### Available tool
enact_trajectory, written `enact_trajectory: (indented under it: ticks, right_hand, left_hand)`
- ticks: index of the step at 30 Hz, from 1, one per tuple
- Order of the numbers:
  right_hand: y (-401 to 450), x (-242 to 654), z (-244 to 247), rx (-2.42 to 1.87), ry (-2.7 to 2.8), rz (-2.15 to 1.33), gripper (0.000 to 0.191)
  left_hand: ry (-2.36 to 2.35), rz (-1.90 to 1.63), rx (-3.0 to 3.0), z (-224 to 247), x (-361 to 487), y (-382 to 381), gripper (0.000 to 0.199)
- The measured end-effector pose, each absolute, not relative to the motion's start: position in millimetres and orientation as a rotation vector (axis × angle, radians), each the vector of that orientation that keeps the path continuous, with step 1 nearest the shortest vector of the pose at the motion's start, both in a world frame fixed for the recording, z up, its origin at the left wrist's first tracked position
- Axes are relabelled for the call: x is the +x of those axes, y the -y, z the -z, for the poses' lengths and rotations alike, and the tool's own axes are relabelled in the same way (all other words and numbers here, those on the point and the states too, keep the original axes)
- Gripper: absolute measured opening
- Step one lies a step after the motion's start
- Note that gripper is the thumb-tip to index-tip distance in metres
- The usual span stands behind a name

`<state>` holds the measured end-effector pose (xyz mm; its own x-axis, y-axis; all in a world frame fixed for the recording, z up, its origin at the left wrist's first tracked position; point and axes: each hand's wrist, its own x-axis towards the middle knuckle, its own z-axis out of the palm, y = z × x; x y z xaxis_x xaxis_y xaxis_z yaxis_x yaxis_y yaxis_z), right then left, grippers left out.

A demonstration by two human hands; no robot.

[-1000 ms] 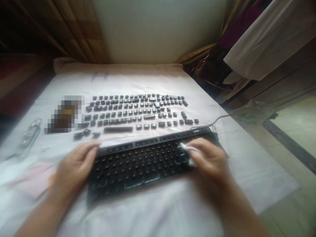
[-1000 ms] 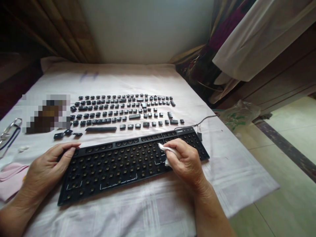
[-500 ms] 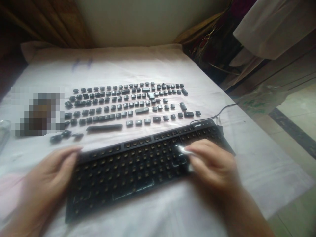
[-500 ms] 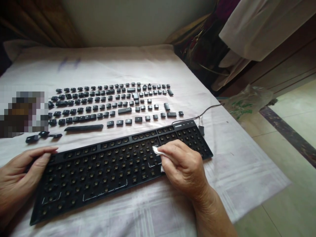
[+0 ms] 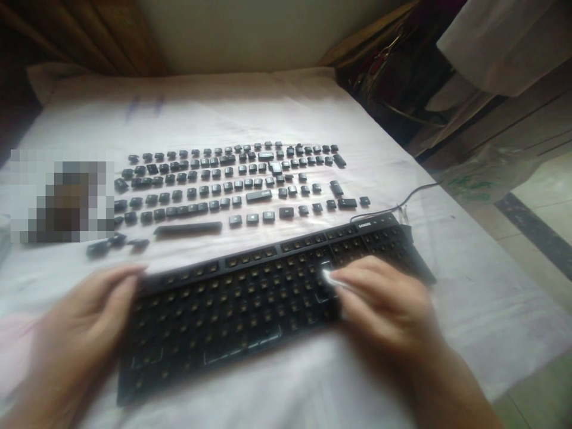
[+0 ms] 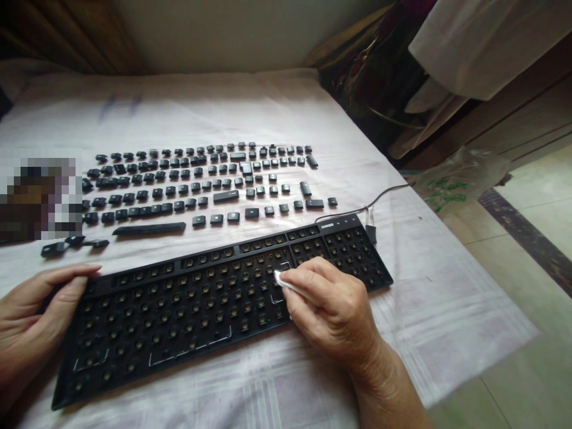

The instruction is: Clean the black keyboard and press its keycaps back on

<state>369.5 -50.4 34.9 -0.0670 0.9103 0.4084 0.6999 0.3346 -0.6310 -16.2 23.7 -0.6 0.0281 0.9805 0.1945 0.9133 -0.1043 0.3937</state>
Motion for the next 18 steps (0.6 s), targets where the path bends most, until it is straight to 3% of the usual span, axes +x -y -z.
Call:
enact_trajectory:
  ticks: [18]
  right_hand:
    - [65,320,-38,-1.32,2.337,-0.213,0.02]
  left_hand:
    - [-1.9,-0.717,2.039,-9,-7,-30,0.034]
